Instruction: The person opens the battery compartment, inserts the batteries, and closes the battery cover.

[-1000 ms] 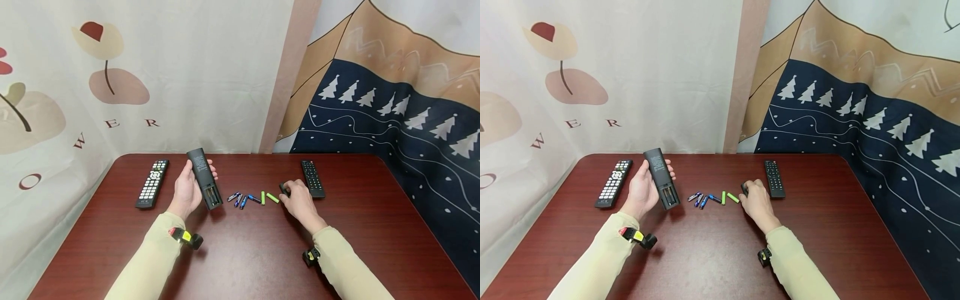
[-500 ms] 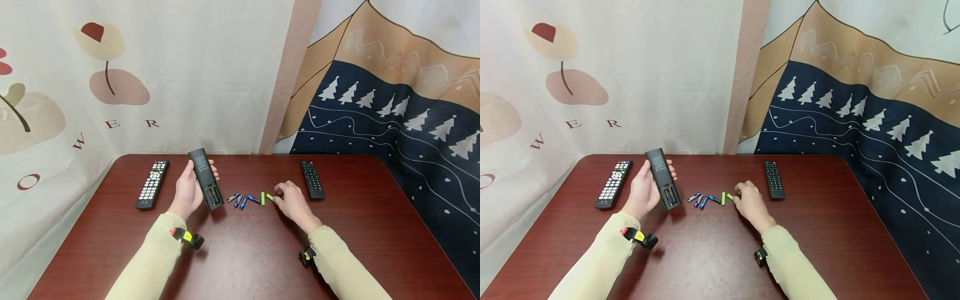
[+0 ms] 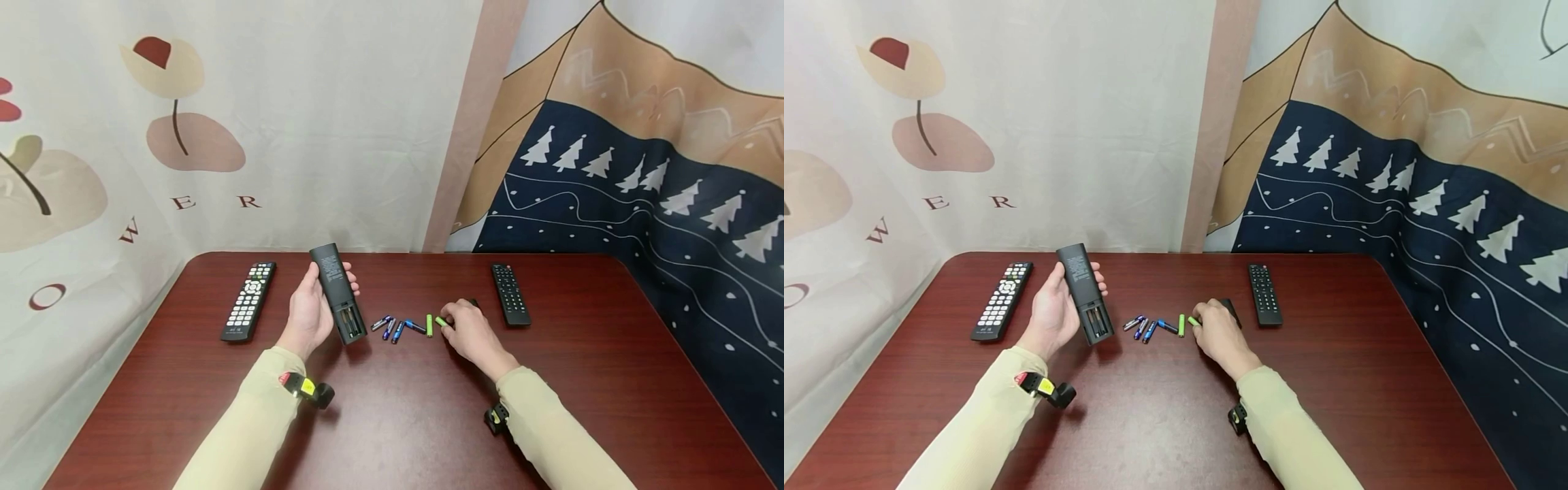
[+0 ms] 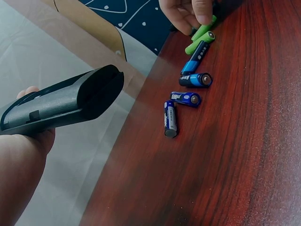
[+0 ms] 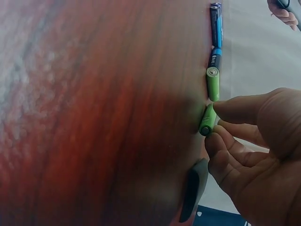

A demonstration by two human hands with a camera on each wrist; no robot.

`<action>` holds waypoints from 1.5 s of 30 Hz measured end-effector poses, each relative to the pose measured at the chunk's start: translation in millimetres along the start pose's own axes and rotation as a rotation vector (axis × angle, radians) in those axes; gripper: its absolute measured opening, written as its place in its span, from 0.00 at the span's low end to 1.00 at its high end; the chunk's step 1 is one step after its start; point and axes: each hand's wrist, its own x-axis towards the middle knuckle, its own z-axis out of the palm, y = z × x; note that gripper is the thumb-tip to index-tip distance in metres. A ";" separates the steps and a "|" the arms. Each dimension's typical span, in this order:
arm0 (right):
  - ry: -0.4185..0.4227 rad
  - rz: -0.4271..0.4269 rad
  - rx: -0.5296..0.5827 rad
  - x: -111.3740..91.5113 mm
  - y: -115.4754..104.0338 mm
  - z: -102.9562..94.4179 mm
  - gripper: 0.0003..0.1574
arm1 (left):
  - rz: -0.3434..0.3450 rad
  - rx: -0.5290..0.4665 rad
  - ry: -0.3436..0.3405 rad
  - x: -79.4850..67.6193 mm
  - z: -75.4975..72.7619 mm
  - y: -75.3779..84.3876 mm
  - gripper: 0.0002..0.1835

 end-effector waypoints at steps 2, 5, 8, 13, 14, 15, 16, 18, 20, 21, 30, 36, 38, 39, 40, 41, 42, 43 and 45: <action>-0.002 -0.002 -0.009 -0.6 -0.5 0.8 0.12 | -0.002 0.005 0.001 0.0 0.0 0.0 0.31; -0.001 -0.011 -0.021 -1.2 -0.3 1.7 0.12 | 0.000 0.016 -0.002 0.4 -0.2 0.4 0.31; 0.005 -0.025 -0.035 -0.5 0.3 2.2 0.12 | 0.004 0.027 -0.010 1.4 0.3 1.6 0.32; 0.022 -0.049 -0.048 2.8 -0.1 1.1 0.11 | 0.015 0.035 -0.018 3.3 1.2 3.8 0.32; 0.024 -0.050 -0.049 3.2 -0.3 1.1 0.12 | 0.015 0.038 -0.017 3.3 1.1 4.1 0.32; 0.022 -0.049 -0.047 3.5 -0.3 1.0 0.13 | 0.014 0.040 -0.017 3.3 1.0 4.4 0.32; 0.021 -0.047 -0.045 3.5 -0.4 1.0 0.14 | 0.014 0.040 -0.016 3.2 1.0 4.6 0.32; 0.021 -0.044 -0.036 3.3 -0.4 0.9 0.17 | 0.010 0.039 -0.015 2.6 1.1 5.1 0.32; 0.023 -0.039 -0.022 2.5 -0.5 0.9 0.20 | 0.008 0.040 -0.012 2.1 1.1 5.4 0.32; 0.025 -0.040 -0.014 2.2 -0.5 0.7 0.21 | 0.008 0.037 -0.010 1.9 1.2 5.5 0.32; 0.058 -0.040 0.027 -0.4 -0.8 -1.3 0.20 | 0.000 0.027 -0.012 1.2 0.6 1.2 0.32; 0.072 -0.032 0.054 -1.1 0.1 0.0 0.19 | -0.008 0.017 -0.016 1.3 0.1 -2.9 0.32; 0.078 -0.031 0.060 -1.1 0.2 0.3 0.19 | -0.009 0.018 -0.015 1.5 0.0 -3.7 0.32; 0.080 -0.028 0.066 -1.2 0.1 0.2 0.19 | -0.009 0.021 -0.017 1.4 0.2 -4.0 0.32; 0.083 -0.025 0.072 -1.4 0.2 0.2 0.19 | -0.011 0.019 -0.014 1.2 0.4 -4.2 0.32; 0.084 -0.021 0.078 -1.6 0.1 0.0 0.19 | -0.012 0.019 -0.013 1.0 0.7 -4.3 0.32; 0.088 -0.019 0.087 -1.7 -0.1 -0.2 0.20 | -0.014 0.017 -0.011 0.8 1.2 -4.4 0.32; 0.093 -0.017 0.096 -1.8 -0.2 -0.3 0.20 | -0.017 0.016 -0.010 0.8 1.4 -4.7 0.32; 0.107 -0.022 0.112 -2.0 -0.5 -0.6 0.20 | -0.022 0.019 -0.012 0.6 2.3 -5.2 0.32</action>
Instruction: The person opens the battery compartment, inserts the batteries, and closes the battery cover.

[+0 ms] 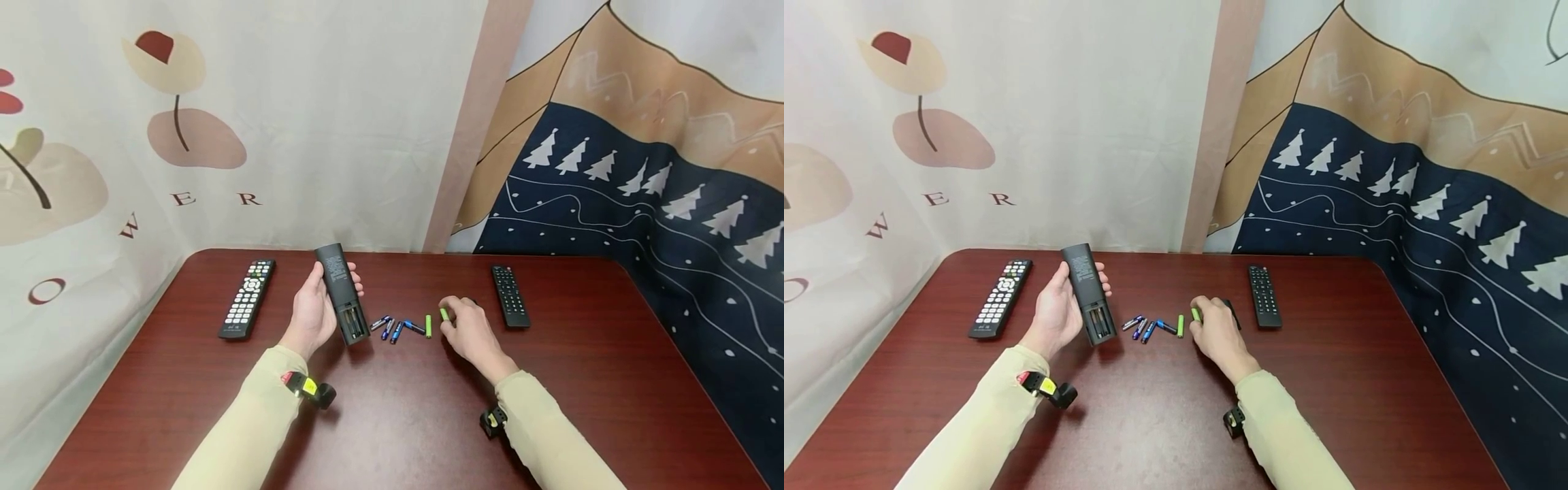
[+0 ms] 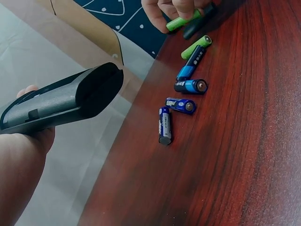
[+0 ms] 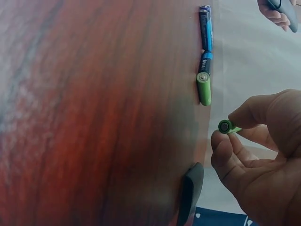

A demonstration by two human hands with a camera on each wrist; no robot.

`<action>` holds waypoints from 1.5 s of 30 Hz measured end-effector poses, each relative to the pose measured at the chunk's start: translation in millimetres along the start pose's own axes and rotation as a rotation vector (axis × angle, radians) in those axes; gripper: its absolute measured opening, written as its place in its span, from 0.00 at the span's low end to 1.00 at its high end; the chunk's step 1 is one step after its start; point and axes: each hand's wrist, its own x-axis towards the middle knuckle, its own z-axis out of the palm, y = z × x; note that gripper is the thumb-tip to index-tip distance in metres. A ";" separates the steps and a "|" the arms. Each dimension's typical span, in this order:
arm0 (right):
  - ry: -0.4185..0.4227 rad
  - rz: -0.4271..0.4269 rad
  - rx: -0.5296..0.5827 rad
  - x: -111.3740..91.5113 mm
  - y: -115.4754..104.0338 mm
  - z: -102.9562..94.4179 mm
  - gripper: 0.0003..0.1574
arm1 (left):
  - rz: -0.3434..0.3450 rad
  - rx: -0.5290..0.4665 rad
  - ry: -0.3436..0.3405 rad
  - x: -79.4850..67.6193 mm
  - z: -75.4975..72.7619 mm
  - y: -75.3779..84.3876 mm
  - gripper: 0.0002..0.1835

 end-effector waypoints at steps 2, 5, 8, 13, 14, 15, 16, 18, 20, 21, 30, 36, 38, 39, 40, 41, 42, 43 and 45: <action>0.018 -0.010 0.016 -0.4 -0.7 -0.2 0.20 | -0.003 0.000 0.000 0.3 0.8 -0.5 0.32; 0.041 -0.032 0.038 -0.5 -1.7 0.2 0.20 | -0.008 0.002 -0.002 1.1 1.8 -1.5 0.33; 0.059 -0.053 0.047 -0.6 -3.2 0.8 0.19 | -0.011 0.007 -0.003 2.1 2.5 -3.1 0.33; 0.084 -0.079 0.056 -1.1 -5.2 1.7 0.18 | -0.014 0.025 -0.008 3.3 3.6 -4.7 0.33; 0.090 -0.082 0.063 -1.3 -5.7 1.8 0.18 | -0.014 0.027 -0.009 3.5 3.8 -4.8 0.33; 0.093 -0.083 0.068 -1.5 -6.1 1.9 0.18 | -0.015 0.027 -0.009 3.5 4.2 -4.7 0.33; 0.096 -0.086 0.073 -1.7 -6.7 2.0 0.18 | -0.016 0.028 -0.010 3.7 4.6 -4.5 0.33; 0.105 -0.094 0.081 -2.2 -7.8 2.4 0.18 | -0.018 0.032 -0.011 4.0 5.1 -4.5 0.33; 0.119 -0.109 0.086 -2.4 -8.8 3.0 0.17 | -0.018 0.036 -0.012 4.2 5.4 -4.7 0.33; 0.126 -0.118 0.088 -2.1 -9.4 3.4 0.17 | -0.018 0.037 -0.010 4.4 5.6 -4.8 0.33; 0.147 -0.157 0.140 0.2 -15.5 4.5 0.16 | -0.021 0.046 -0.017 5.1 6.9 -7.2 0.34; 0.153 -0.171 0.176 -0.4 -19.0 5.0 0.17 | -0.029 0.055 -0.015 4.8 8.9 -8.7 0.35; 0.155 -0.180 0.192 -0.9 -20.2 5.0 0.18 | -0.033 0.063 -0.018 4.4 10.0 -9.2 0.35; 0.156 -0.183 0.199 -1.2 -20.5 5.2 0.18 | -0.036 0.065 -0.019 4.4 10.5 -9.6 0.35; 0.156 -0.185 0.205 -1.5 -20.9 5.5 0.18 | -0.039 0.064 -0.020 4.3 11.0 -9.9 0.35; 0.158 -0.189 0.212 -1.8 -21.5 5.7 0.18 | -0.042 0.060 -0.020 4.4 11.5 -10.2 0.35; 0.160 -0.193 0.218 -2.0 -22.1 6.0 0.18 | -0.045 0.060 -0.020 4.5 11.9 -10.7 0.35; 0.164 -0.197 0.223 -2.1 -22.6 6.1 0.18 | -0.045 0.059 -0.020 4.8 12.3 -11.1 0.35; 0.171 -0.204 0.232 -2.3 -23.6 6.6 0.17 | -0.044 0.050 -0.024 5.9 13.1 -11.9 0.34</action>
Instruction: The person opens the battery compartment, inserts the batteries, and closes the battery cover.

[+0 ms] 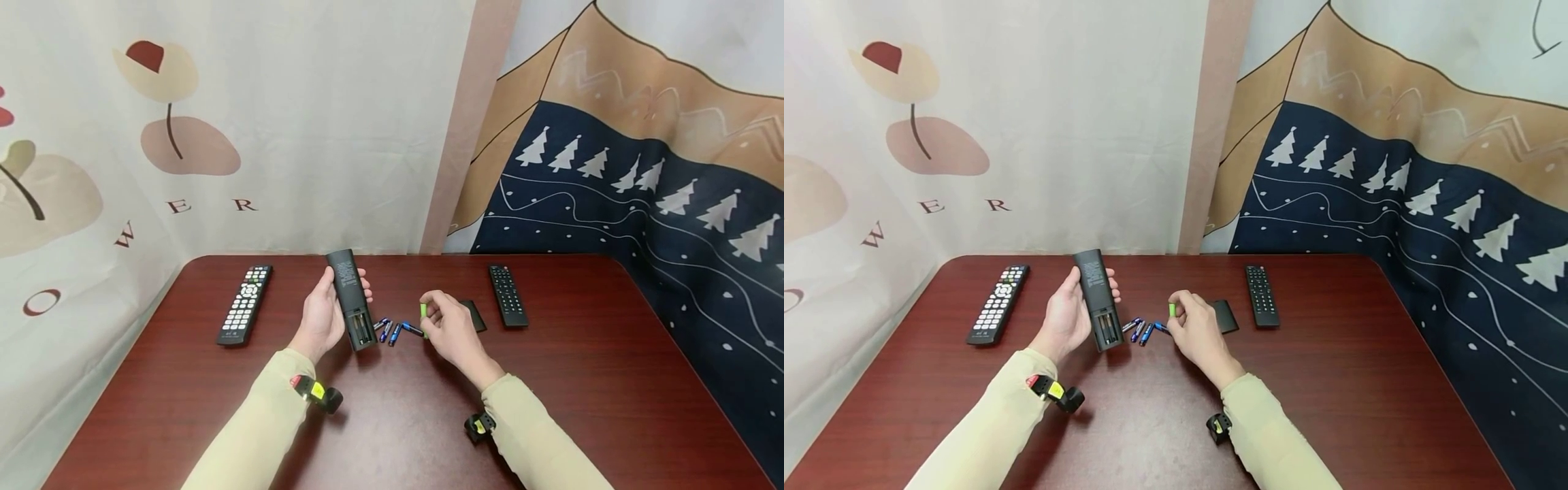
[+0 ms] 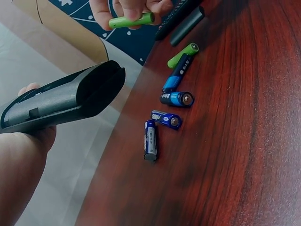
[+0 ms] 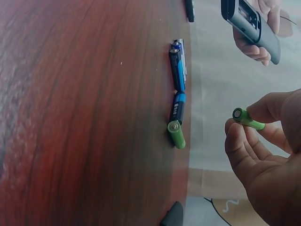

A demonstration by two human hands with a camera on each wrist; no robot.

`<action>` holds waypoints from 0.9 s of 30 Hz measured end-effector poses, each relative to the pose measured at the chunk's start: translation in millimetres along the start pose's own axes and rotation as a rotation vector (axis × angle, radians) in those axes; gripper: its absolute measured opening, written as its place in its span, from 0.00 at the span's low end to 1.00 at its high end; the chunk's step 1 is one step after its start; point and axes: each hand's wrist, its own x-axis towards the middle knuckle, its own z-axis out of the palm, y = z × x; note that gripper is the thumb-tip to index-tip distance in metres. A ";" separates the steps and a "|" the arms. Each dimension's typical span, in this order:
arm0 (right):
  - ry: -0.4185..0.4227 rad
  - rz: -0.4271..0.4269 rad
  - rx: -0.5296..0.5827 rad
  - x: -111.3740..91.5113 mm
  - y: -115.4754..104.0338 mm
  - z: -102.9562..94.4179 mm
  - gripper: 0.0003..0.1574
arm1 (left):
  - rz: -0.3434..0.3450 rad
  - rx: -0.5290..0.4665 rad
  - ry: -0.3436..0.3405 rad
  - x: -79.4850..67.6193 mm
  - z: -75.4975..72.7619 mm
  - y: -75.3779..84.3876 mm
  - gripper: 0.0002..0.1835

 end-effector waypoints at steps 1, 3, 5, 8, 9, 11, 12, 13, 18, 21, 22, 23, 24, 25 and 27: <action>0.002 -0.002 0.004 0.0 -0.7 0.5 0.17 | 0.002 0.000 -0.004 0.1 0.1 -0.1 0.34; 0.002 -0.004 0.007 -0.1 -1.7 1.9 0.17 | 0.004 -0.005 -0.008 0.5 0.2 -0.4 0.34; 0.003 -0.002 0.009 -0.1 -2.8 3.0 0.17 | 0.005 -0.012 -0.014 0.5 0.4 -0.5 0.34; 0.004 0.000 0.020 0.1 -4.8 4.5 0.17 | 0.004 -0.020 -0.014 -0.1 0.7 -0.3 0.34; 0.007 -0.003 0.026 0.0 -5.4 4.9 0.16 | 0.004 -0.020 -0.015 -0.3 0.9 -0.3 0.34; 0.011 -0.007 0.046 0.0 -6.5 5.8 0.16 | 0.003 -0.023 -0.015 -0.7 1.1 -0.4 0.34; 0.013 -0.009 0.056 0.0 -7.2 6.3 0.16 | 0.003 -0.025 -0.014 -0.8 1.2 -0.5 0.34; 0.015 -0.013 0.063 0.1 -7.4 7.1 0.16 | 0.003 -0.027 -0.014 -0.7 1.3 -0.6 0.34; 0.021 -0.017 0.088 -0.2 -10.0 10.6 0.16 | 0.002 -0.032 -0.013 -0.3 2.0 -1.7 0.34; 0.018 -0.007 0.102 -0.8 -13.0 12.3 0.15 | 0.003 -0.039 -0.016 0.0 2.3 -2.1 0.34; 0.017 -0.006 0.104 -1.1 -13.8 13.1 0.16 | 0.004 -0.040 -0.018 0.2 2.3 -2.3 0.34; 0.016 -0.004 0.110 -1.3 -14.8 13.7 0.16 | 0.005 -0.040 -0.020 0.3 2.3 -2.5 0.34; 0.018 -0.006 0.112 -1.6 -15.2 14.7 0.16 | 0.005 -0.043 -0.022 0.4 2.3 -2.5 0.34; 0.019 -0.008 0.114 -2.0 -15.7 15.7 0.16 | 0.004 -0.043 -0.024 0.4 2.5 -2.5 0.34; 0.020 -0.017 0.120 -2.5 -16.3 17.9 0.16 | 0.003 -0.041 -0.024 0.0 2.7 -2.3 0.34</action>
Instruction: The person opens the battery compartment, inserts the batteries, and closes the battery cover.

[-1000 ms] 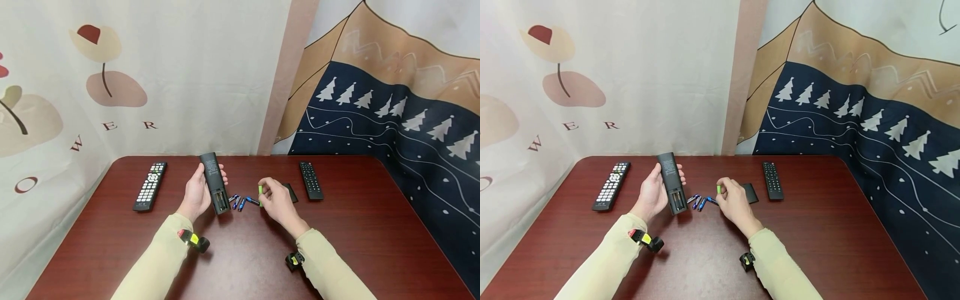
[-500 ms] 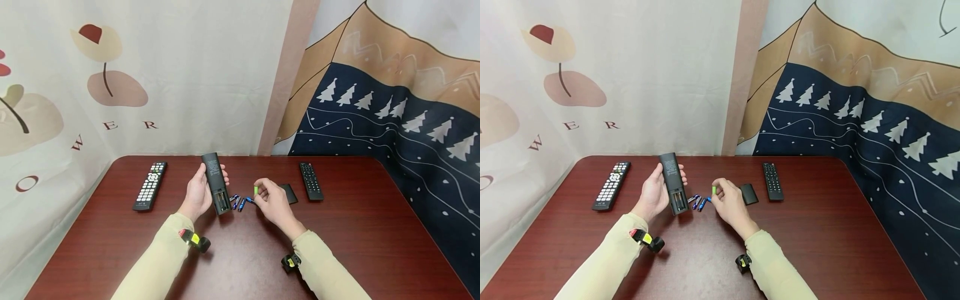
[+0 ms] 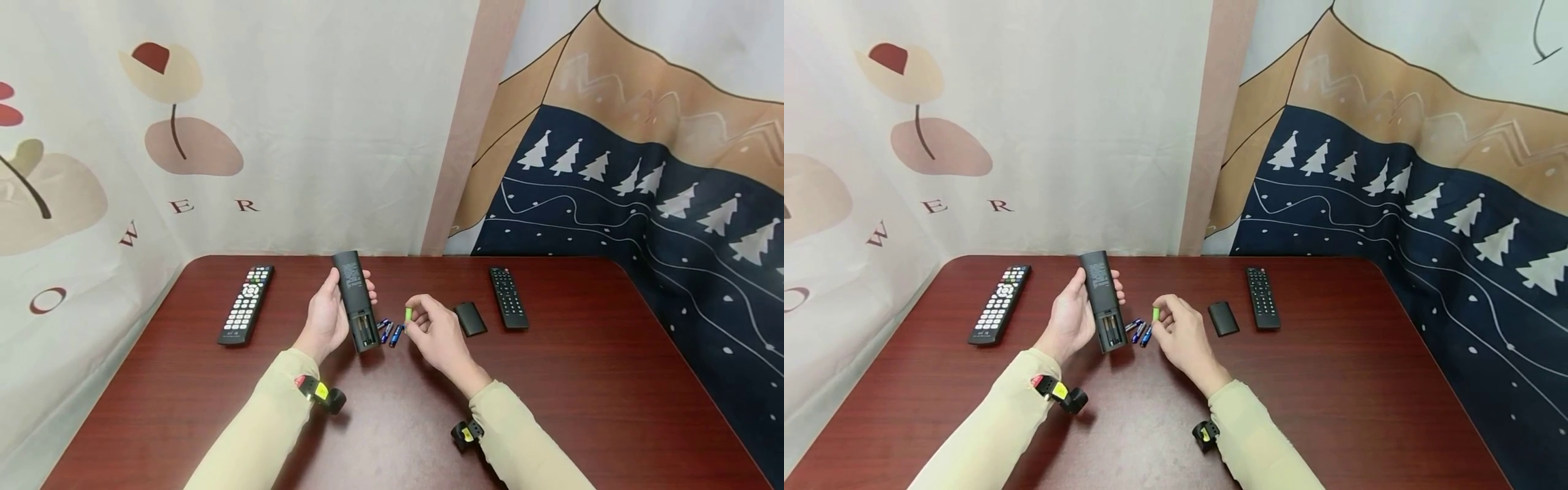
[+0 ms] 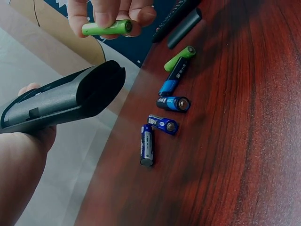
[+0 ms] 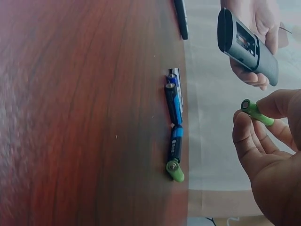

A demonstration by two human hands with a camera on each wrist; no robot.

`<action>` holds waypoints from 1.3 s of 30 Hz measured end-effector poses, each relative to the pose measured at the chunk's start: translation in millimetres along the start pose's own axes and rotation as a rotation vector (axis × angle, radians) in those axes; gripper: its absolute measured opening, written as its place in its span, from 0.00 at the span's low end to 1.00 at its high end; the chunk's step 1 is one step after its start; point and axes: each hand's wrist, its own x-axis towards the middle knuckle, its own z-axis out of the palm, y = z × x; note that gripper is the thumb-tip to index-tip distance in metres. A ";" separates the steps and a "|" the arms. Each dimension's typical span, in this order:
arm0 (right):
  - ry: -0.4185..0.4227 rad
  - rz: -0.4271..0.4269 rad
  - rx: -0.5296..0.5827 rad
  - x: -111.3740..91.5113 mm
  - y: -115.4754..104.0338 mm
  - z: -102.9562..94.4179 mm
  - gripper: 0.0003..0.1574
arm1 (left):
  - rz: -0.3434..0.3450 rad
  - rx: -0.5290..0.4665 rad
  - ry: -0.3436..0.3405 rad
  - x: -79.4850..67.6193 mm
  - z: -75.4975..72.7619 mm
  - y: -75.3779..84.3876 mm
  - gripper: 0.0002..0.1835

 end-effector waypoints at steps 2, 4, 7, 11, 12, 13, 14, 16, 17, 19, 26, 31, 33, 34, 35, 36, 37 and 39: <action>0.000 -0.007 0.012 -0.4 -0.1 2.0 0.15 | -0.001 0.002 0.000 -0.1 0.4 0.1 0.34; -0.003 -0.008 0.024 -0.8 -0.9 3.8 0.15 | -0.001 0.004 0.002 -0.1 0.7 0.2 0.34; -0.007 -0.005 0.039 -0.9 -3.2 6.3 0.15 | 0.000 0.002 0.002 0.2 0.7 -0.1 0.33; -0.017 0.006 0.058 -1.5 -7.7 9.2 0.14 | 0.005 -0.005 0.000 0.1 1.3 -1.0 0.33; -0.020 0.008 0.066 -1.6 -8.8 9.8 0.14 | 0.007 -0.006 -0.002 0.1 1.4 -1.3 0.33; -0.022 0.010 0.073 -1.8 -9.9 10.4 0.14 | 0.009 -0.008 -0.003 0.3 1.5 -1.6 0.33; -0.024 0.011 0.079 -2.0 -10.6 11.1 0.14 | 0.010 -0.011 -0.005 0.5 1.7 -1.8 0.33; -0.024 0.010 0.092 -2.1 -11.9 12.4 0.14 | 0.015 -0.015 -0.008 1.0 2.2 -2.2 0.32; -0.023 0.011 0.095 -2.3 -12.4 13.1 0.14 | 0.017 -0.017 -0.009 1.3 2.3 -2.4 0.32; -0.021 0.012 0.103 -2.4 -13.3 14.5 0.14 | 0.021 -0.016 -0.010 1.8 2.7 -2.7 0.32; -0.019 -0.003 0.139 -3.4 -16.9 19.8 0.13 | 0.010 -0.006 -0.006 2.1 3.9 -2.9 0.32; -0.025 -0.003 0.166 -4.4 -20.0 24.8 0.12 | 0.005 0.016 -0.007 1.0 4.7 -2.6 0.32; -0.030 0.001 0.182 -4.4 -21.6 26.2 0.12 | 0.005 0.026 -0.007 0.6 5.1 -2.6 0.32; -0.033 0.003 0.190 -4.4 -22.4 26.8 0.12 | 0.006 0.028 -0.007 0.6 5.2 -2.7 0.32; -0.039 0.009 0.198 -4.4 -23.5 27.1 0.12 | 0.006 0.033 -0.007 0.7 5.1 -2.8 0.32; -0.042 0.012 0.204 -4.3 -24.3 27.4 0.12 | 0.007 0.036 -0.006 0.8 4.9 -3.1 0.32; -0.044 0.014 0.209 -4.1 -25.1 27.9 0.11 | 0.008 0.038 -0.005 0.9 4.7 -3.3 0.32; -0.045 0.009 0.210 -3.7 -26.4 28.7 0.11 | 0.008 0.035 -0.006 1.4 4.7 -3.8 0.32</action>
